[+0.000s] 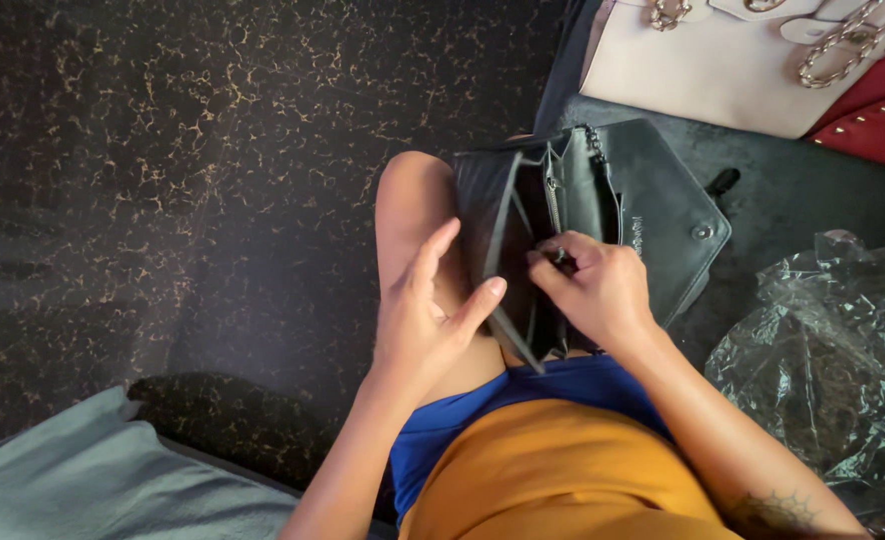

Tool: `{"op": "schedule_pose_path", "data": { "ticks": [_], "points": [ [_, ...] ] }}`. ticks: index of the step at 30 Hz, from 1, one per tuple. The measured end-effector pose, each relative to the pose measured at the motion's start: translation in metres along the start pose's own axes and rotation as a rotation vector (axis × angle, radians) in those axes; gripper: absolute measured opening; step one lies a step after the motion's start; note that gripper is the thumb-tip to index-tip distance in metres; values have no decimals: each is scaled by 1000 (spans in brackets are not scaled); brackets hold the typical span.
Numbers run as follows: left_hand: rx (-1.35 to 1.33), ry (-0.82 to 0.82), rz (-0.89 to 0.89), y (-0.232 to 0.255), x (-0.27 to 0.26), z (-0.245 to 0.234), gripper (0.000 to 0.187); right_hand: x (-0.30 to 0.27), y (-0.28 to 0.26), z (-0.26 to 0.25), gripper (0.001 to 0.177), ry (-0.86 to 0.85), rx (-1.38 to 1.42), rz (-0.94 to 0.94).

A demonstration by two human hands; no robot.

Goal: The person sits with a black quilted purse on their lap and uses a needle and thread to sew a small tear on the exterior. They open the purse to inspect the interior compartments and continue stitching the damaged area before closing the purse.

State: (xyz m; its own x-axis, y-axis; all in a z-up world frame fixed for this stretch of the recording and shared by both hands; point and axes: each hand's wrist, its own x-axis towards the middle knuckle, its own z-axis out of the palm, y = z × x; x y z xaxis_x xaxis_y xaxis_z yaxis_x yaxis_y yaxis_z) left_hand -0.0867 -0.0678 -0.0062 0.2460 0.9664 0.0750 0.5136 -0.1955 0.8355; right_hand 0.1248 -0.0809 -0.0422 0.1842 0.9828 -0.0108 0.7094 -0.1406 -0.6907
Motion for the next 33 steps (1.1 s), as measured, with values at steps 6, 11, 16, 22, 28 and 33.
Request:
{"op": "schedule_pose_path", "data": {
  "ticks": [6, 11, 16, 22, 28, 33],
  "points": [
    [52, 52, 63, -13, 0, 44, 100, 2, 27, -15, 18, -162, 458, 66],
    [126, 47, 12, -13, 3, 67, 107, 6, 35, -19, 21, -118, 723, 286],
    [50, 20, -70, -12, 6, 71, 118, 7, 30, -23, 17, -105, 651, 182],
    [-107, -11, -110, -7, 7, 70, 136, -9, 18, -21, 23, -156, 552, 19],
    [-113, 21, 30, 10, 7, 57, 110, -13, 29, -27, 31, -96, 906, 308],
    [520, -99, 508, 29, 11, 17, 71, -9, 28, -35, 33, -207, 1115, 379]
  ]
}}
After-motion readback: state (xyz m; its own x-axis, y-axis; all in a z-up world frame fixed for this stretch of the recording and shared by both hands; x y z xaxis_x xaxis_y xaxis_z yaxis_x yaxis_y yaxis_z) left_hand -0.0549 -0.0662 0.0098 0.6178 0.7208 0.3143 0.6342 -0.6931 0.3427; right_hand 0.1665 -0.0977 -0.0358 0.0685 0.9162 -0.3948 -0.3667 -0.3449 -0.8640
